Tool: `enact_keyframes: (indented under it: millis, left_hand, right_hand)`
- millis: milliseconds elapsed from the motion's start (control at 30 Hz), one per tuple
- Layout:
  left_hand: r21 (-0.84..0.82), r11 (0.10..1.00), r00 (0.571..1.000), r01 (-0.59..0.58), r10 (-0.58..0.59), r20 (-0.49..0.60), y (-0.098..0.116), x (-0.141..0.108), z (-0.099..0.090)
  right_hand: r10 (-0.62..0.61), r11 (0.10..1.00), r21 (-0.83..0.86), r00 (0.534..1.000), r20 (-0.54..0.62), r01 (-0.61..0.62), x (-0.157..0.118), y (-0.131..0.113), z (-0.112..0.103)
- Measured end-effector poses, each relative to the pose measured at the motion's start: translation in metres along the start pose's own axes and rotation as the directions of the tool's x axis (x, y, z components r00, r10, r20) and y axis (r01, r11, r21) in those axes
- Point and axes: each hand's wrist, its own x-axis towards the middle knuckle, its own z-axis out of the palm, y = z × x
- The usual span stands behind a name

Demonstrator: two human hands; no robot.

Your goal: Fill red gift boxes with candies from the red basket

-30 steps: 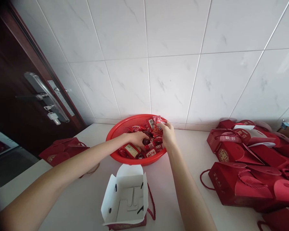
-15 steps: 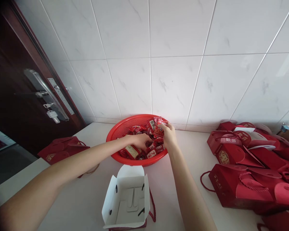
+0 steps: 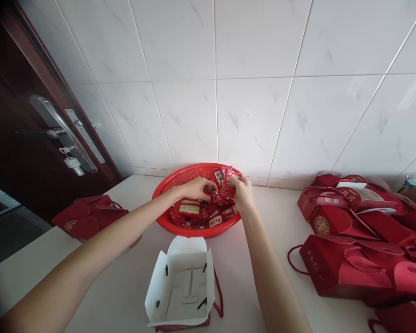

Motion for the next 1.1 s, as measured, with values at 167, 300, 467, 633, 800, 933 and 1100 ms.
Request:
enact_keyframes:
  millis: [167, 300, 467, 633, 800, 933, 1100]
  left_hand:
    - [-0.092, 0.996, 0.999, 0.015, -0.017, -0.027, -0.008, 0.001, -0.002]
    - [-0.238, 0.969, 0.995, 0.071, -0.085, -0.047, -0.014, 0.0, -0.005]
    - [-0.395, 0.907, 0.986, 0.143, -0.164, -0.018, -0.014, -0.001, -0.008]
    - [-0.443, 0.887, 0.986, 0.127, -0.16, -0.036, -0.014, -0.001, -0.008]
    - [-0.476, 0.878, 0.989, 0.042, -0.103, -0.103, -0.018, 0.0, -0.007]
    - [-0.486, 0.874, 0.989, 0.004, -0.074, -0.125, -0.021, 0.001, -0.008]
    - [-0.529, 0.847, 0.978, -0.05, -0.067, -0.199, -0.028, 0.005, -0.008]
  right_hand:
    - [-0.004, 1.0, 0.008, 1.0, -0.007, 0.004, 0.0, 0.0, 0.0]
    - [-0.009, 1.0, 0.018, 1.0, -0.006, 0.009, 0.001, 0.0, 0.001]
    - [-0.006, 1.0, 0.03, 1.0, 0.012, 0.006, 0.001, 0.001, 0.0]
    - [-0.001, 0.999, 0.037, 1.0, 0.02, 0.0, 0.001, 0.0, -0.001]
    - [0.003, 0.999, 0.042, 1.0, 0.017, -0.004, 0.001, 0.0, 0.0]
    - [0.003, 0.999, 0.047, 1.0, 0.012, -0.003, 0.002, 0.001, 0.0]
    - [0.009, 0.998, 0.054, 1.0, 0.011, -0.01, 0.002, 0.001, 0.0]
